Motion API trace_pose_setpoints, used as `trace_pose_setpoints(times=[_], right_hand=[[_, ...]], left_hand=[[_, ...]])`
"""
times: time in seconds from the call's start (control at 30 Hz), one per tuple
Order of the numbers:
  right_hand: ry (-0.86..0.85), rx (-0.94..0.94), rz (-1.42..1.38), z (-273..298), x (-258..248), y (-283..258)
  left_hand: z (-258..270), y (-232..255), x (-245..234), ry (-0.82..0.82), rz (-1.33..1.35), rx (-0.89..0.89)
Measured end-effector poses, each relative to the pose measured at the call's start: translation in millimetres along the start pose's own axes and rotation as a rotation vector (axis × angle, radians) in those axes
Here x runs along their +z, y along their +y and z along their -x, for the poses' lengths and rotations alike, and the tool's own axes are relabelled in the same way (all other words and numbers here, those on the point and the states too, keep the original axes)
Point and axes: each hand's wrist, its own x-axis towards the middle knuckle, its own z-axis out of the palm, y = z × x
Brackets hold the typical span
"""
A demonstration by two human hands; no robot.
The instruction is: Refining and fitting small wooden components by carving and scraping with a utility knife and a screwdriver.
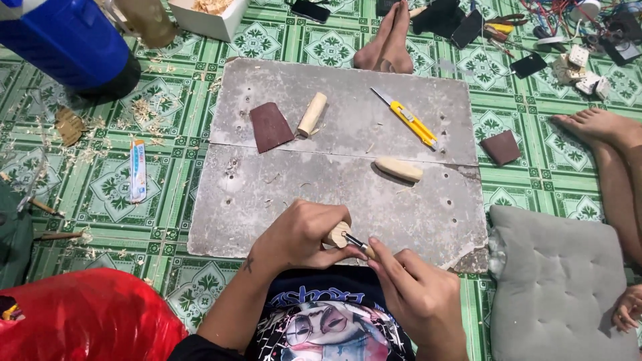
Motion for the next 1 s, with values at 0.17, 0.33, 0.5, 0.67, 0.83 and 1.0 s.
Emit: trace_pose_setpoints(times=[0.17, 0.33, 0.5, 0.67, 0.83, 1.0], right_hand=[[0.029, 0.047, -0.064, -2.3, 2.1, -7.3], [0.041, 0.082, -0.074, -4.1, -3.6, -4.0], [0.046, 0.080, -0.105, -9.7, -13.5, -3.0], [-0.083, -0.024, -0.063, -15.9, -25.0, 3.1], [-0.121, -0.098, -0.043, -24.0, -33.0, 7.3], [-0.156, -0.121, 0.001, -25.2, -35.8, 12.8]], left_hand=[[6.5, -5.0, 11.7, 0.011, 0.237, -0.002], [1.3, 4.4, 3.0, 0.047, 0.244, -0.090], [1.5, -0.3, -0.9, 0.053, 0.335, -0.082], [0.4, -1.3, -3.4, -0.023, 0.427, -0.064], [0.7, -3.4, -0.3, -0.031, 0.455, -0.035], [0.0, -6.9, 1.6, -0.058, 0.474, 0.014]])
